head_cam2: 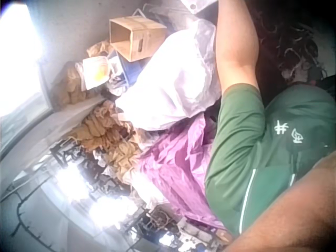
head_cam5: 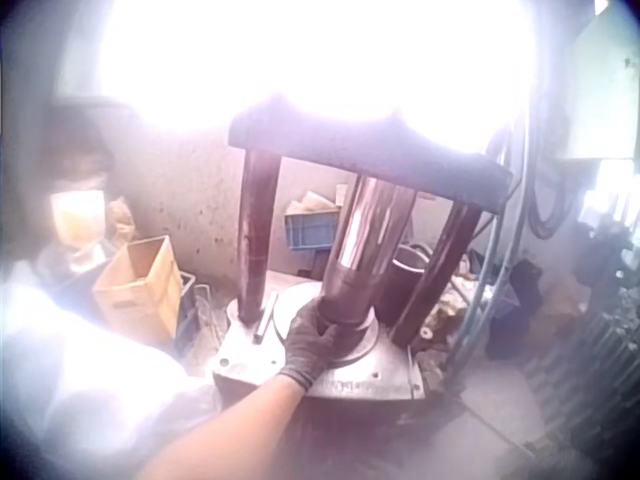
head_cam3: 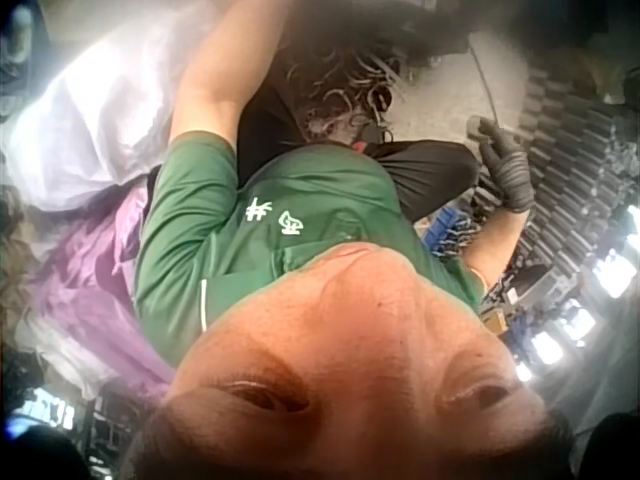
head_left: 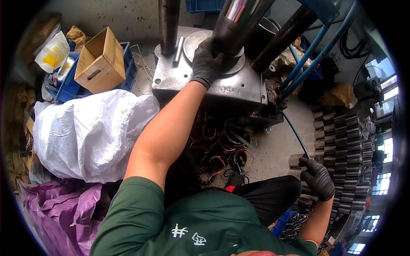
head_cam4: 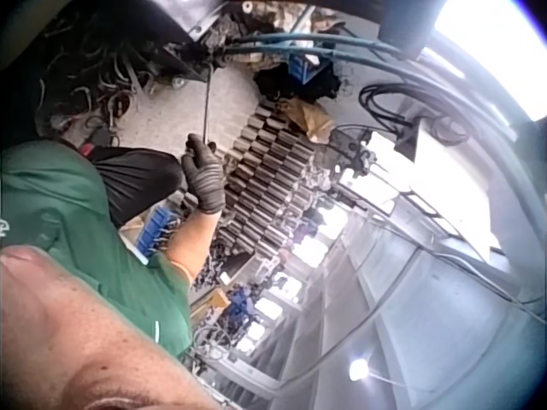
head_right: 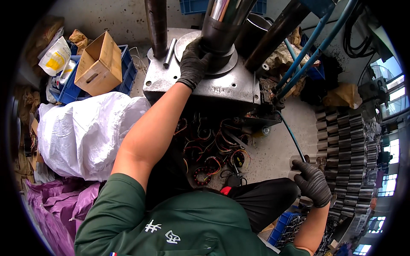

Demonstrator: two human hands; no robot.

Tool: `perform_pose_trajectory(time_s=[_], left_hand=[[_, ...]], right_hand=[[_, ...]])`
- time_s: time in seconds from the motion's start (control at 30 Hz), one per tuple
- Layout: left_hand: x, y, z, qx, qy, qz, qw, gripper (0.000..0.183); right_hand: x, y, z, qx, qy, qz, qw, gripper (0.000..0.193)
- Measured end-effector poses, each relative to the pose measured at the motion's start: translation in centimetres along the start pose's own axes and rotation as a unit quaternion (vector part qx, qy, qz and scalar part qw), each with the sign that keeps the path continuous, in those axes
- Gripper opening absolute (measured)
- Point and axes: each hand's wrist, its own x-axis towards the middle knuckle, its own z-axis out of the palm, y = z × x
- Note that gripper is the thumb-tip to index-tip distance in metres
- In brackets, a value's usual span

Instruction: The person picks up a metal cylinder and places it onto a mechanical press before inserting a wire-wound stator into a sleeve, using a small pick to arrange the internal wires.

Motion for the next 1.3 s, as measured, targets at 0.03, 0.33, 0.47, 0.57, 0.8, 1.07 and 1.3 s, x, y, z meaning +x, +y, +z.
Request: perform_pose_trajectory(time_s=[0.03, 0.33, 0.47, 0.57, 0.8, 1.07, 1.3], left_hand=[[-0.1, 0.1, 0.0, 0.002, -0.002, -0.002, 1.000, 0.060], [0.1, -0.6, 0.4, -0.048, -0.005, -0.003, 0.999, 0.061], [-0.1, 0.2, -0.2, -0.010, -0.004, -0.006, 1.000, 0.061], [0.0, 0.5, -0.3, -0.012, -0.009, -0.010, 1.000, 0.061], [0.0, 0.0, 0.0, -0.011, -0.004, -0.008, 1.000, 0.061], [0.1, -0.9, 0.0, -0.051, -0.005, 0.001, 0.999, 0.061], [0.0, 0.1, -0.2, -0.011, 0.000, 0.001, 1.000, 0.061]], right_hand=[[-0.1, 0.7, 0.2, 0.047, 0.015, 0.016, 0.999, 0.046], [-0.5, 0.9, 1.5, -0.178, -0.038, -0.070, 0.981, 0.024], [0.0, 0.5, 0.7, 0.026, 0.034, 0.002, 0.999, 0.025], [-0.1, 0.4, 0.6, -0.109, -0.002, -0.101, 0.989, 0.025], [-0.3, 1.4, 1.0, 0.029, 0.037, -0.003, 0.999, 0.021], [0.0, 0.7, 0.7, 0.044, 0.013, 0.038, 0.998, 0.023], [-0.1, 0.6, 1.0, 0.011, 0.021, -0.020, 1.000, 0.019]])
